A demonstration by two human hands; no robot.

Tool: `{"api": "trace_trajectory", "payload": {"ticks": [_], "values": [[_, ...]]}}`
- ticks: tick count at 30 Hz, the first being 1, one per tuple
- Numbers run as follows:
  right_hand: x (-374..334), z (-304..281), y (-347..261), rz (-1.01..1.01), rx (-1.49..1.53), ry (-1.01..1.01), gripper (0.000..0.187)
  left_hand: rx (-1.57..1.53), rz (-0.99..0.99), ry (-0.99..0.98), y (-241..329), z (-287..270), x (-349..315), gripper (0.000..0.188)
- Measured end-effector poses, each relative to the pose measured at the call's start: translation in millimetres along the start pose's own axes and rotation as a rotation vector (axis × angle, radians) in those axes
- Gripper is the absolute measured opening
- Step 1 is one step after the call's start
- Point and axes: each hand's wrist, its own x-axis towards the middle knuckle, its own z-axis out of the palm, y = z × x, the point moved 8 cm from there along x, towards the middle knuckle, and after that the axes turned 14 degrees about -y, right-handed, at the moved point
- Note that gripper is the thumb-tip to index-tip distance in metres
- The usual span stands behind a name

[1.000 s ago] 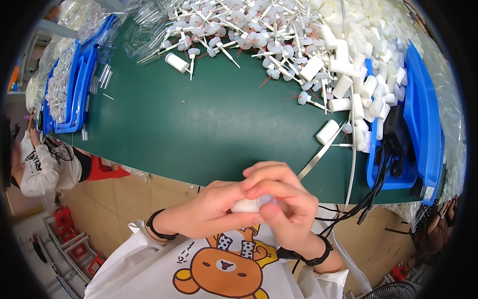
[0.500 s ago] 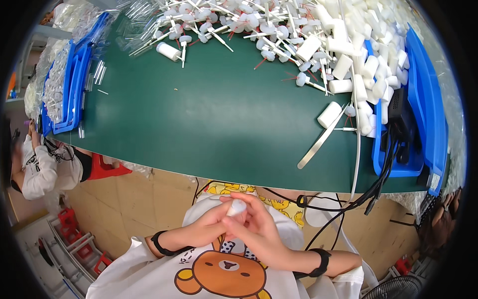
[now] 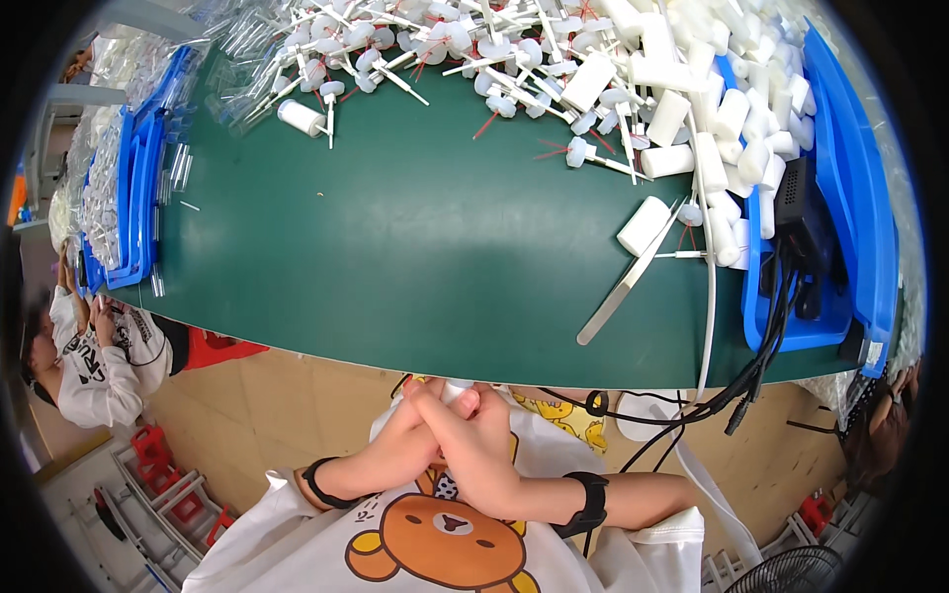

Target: The person assembles small white cylindrical components by inserting a clear plastic tube into a white body with wires. They repeatedly pick up parts from a green table, insert the tube, and place the assembled unit aside.

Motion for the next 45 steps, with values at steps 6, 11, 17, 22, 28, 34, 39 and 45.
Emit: {"api": "trace_trajectory", "payload": {"ticks": [6, 11, 17, 22, 28, 34, 39, 45], "values": [[1, -8, -10, 0.005, -0.158, -0.052, 0.021, -0.075, -0.039, 0.129, -23, 0, -1, 0.034], [8, -4, -39, -0.22, -0.418, -0.19, 0.016, 0.201, 0.328, 0.184, -40, 1, 17, 0.027], [17, -16, -30, -0.257, -0.482, -0.242, 0.017, 0.217, 0.568, -0.12, -45, 6, 26, 0.038], [8, -11, -14, 0.038, -0.469, -0.358, 0.039, 0.046, 0.185, -0.122, -20, -4, 16, 0.03], [-9, -8, 0, 0.009, -0.366, -0.398, 0.061, -0.587, 0.144, -0.335, -38, 4, 6, 0.035], [-5, -11, 8, -0.031, -0.244, -0.258, 0.055, -0.696, 0.22, -0.372, -22, 4, 11, 0.026], [0, -7, -1, -0.05, -0.354, -0.29, 0.039, -0.424, 0.255, -0.193, -20, -1, 22, 0.031], [0, -12, -15, -0.034, -0.483, -0.232, 0.033, -0.415, 0.33, -0.042, -15, 3, 25, 0.029]]}}
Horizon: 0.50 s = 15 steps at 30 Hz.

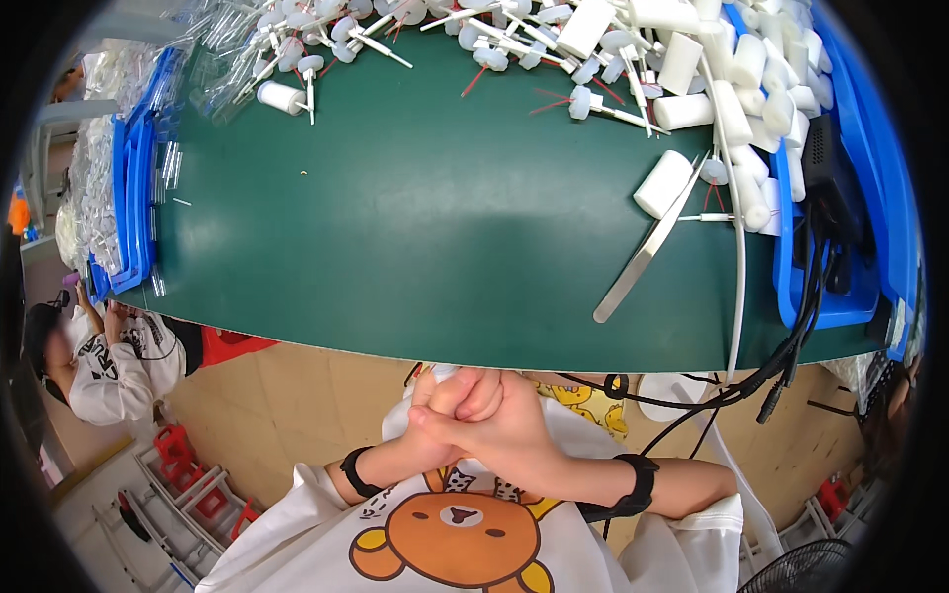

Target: The person assembles small white cylindrical components by inserting a clear plastic tube into a white body with wires. They repeatedly pick up parts from a green table, insert the tube, and place the assembled unit aside.

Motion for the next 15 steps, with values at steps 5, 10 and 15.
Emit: {"api": "trace_trajectory", "payload": {"ticks": [5, 10, 15], "values": [[0, -2, -10, 0.054, 0.007, -0.084, 0.033, -0.116, 0.006, 0.047, -3, 5, 1, 0.027], [4, 8, -16, 0.103, -0.116, -0.132, 0.032, -0.034, -0.116, -0.116, -1, -6, -4, 0.024], [-8, 18, -25, 0.044, -0.348, -0.259, 0.033, 0.561, -0.404, -0.179, 21, -77, -49, 0.031]]}}
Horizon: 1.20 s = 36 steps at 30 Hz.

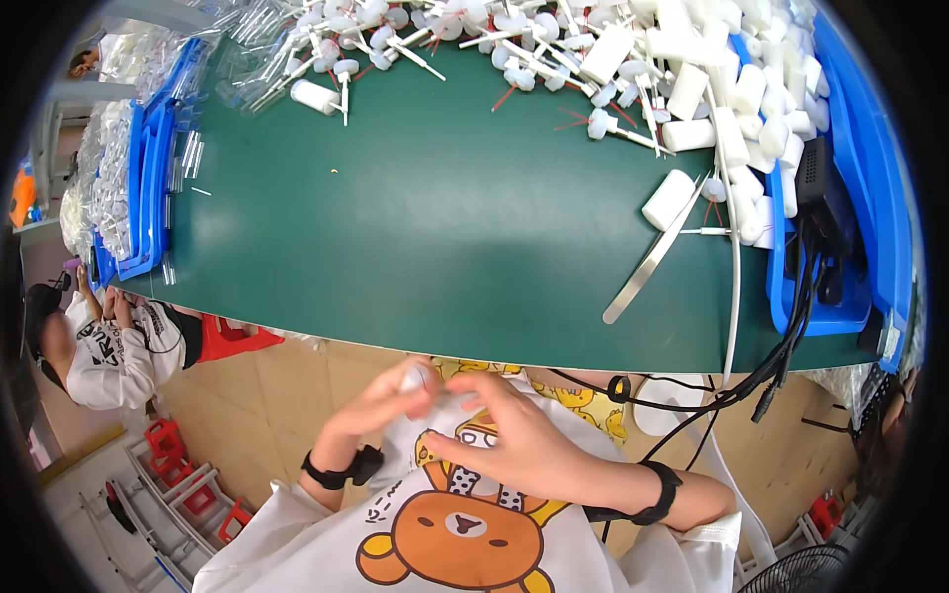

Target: The person assembles small white cylindrical components by inserting a clear plastic tube into a white body with wires. They repeatedly pick up parts from a green table, insert the tube, and place the assembled unit aside.

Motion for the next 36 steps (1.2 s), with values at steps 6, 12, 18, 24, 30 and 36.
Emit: {"api": "trace_trajectory", "payload": {"ticks": [6, 12, 18, 24, 30, 36], "values": [[-30, -20, -14, 0.121, -0.369, -0.178, 0.033, 0.779, -0.005, 0.593, -112, -143, -33, 0.041], [-37, -25, -39, 0.052, -0.554, -0.149, 0.032, 0.97, -0.052, 0.582, -139, -172, 15, 0.032], [-58, -54, -73, 0.106, -0.569, -0.019, 0.021, 1.117, -0.191, 0.387, -72, -150, -3, 0.03], [-68, -95, -138, -0.055, -1.51, 0.779, 0.019, 1.065, -0.145, -0.11, 46, -3, -7, 0.027], [-57, -119, -140, -0.062, -1.609, 0.765, 0.027, 0.815, 0.295, -0.367, 138, 80, 8, 0.018], [-50, -121, -137, -0.017, -1.555, 0.702, 0.035, 0.549, 0.45, -0.021, 184, 60, 45, 0.015]]}}
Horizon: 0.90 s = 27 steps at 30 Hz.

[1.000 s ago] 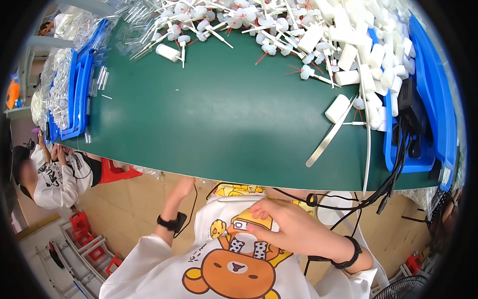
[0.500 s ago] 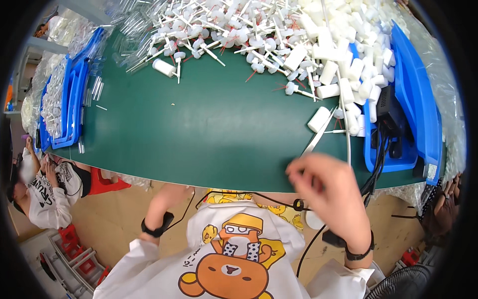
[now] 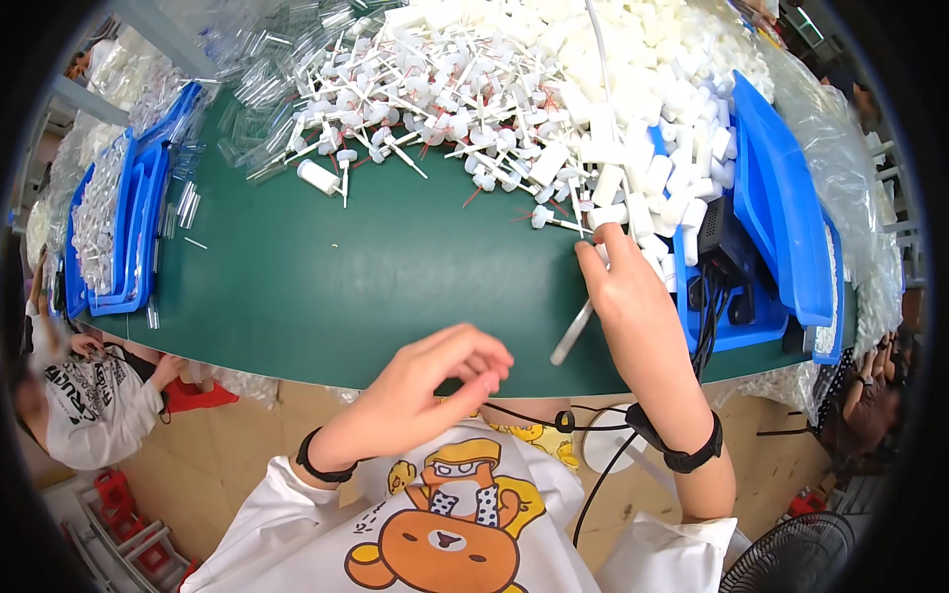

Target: The person assembles small white cylindrical components by inserting a clear plastic tube into a white body with wires. They repeatedly pick up parts from a green table, insert the tube, and place the assembled unit aside.

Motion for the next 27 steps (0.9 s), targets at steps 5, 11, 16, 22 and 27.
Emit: {"api": "trace_trajectory", "payload": {"ticks": [5, 11, 16, 22, 27], "values": [[1, -5, -8, -0.009, -0.058, -0.008, 0.029, 0.041, 0.019, 0.099, -22, -12, 14, 0.02], [0, -10, -19, -0.173, 0.374, -0.014, 0.021, 0.125, 0.091, 0.222, -9, -20, 8, 0.041], [-4, 8, -45, -0.181, 1.182, -0.162, 0.021, 0.233, 0.2, 0.265, -5, -27, 4, 0.05], [22, -11, -15, 0.004, 0.72, 0.187, 0.027, -0.122, 0.166, 0.342, -24, -31, -7, 0.035], [37, 5, -3, 0.067, 0.353, 0.184, 0.027, -0.444, 0.174, 0.25, -25, -29, -7, 0.032]]}}
